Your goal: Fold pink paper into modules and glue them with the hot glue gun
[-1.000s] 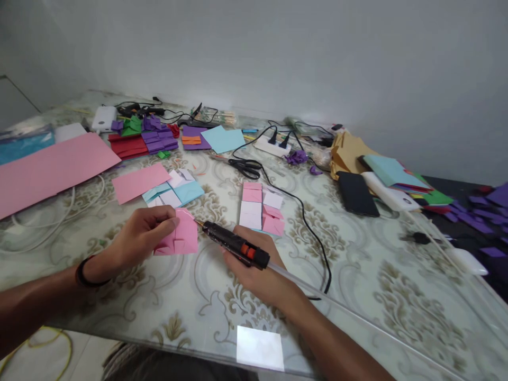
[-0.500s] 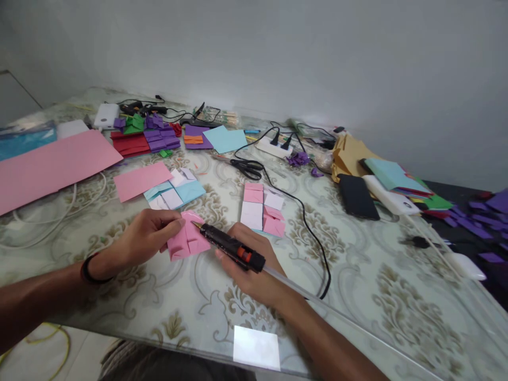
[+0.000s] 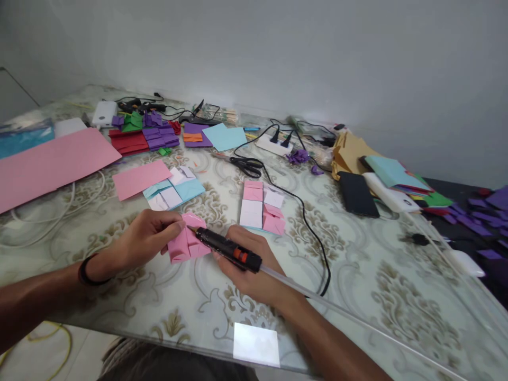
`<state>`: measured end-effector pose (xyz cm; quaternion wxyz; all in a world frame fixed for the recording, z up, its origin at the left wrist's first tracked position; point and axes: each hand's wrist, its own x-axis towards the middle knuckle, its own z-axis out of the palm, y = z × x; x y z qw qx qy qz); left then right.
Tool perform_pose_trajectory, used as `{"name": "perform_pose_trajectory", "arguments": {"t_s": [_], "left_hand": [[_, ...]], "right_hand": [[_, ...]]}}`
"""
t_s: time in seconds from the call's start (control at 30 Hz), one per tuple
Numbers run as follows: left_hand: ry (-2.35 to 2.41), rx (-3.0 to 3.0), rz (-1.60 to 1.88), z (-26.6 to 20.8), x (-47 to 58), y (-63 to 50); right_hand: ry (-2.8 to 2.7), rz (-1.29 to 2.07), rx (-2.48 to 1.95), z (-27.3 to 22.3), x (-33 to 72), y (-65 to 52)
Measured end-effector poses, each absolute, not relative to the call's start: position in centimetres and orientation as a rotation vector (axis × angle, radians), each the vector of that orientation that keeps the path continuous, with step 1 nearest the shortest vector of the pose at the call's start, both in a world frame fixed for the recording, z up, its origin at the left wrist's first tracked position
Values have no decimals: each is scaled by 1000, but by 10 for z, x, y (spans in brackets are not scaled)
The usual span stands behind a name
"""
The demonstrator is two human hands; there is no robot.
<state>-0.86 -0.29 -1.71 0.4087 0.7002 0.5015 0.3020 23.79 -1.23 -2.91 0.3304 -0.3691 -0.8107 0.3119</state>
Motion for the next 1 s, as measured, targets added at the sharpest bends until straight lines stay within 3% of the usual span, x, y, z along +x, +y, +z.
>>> {"name": "perform_pose_trajectory", "arguments": {"t_s": [1.0], "left_hand": [[1295, 1831, 754, -18, -8, -4]], "right_hand": [[-2092, 730, -1103, -26, 238, -11]]}}
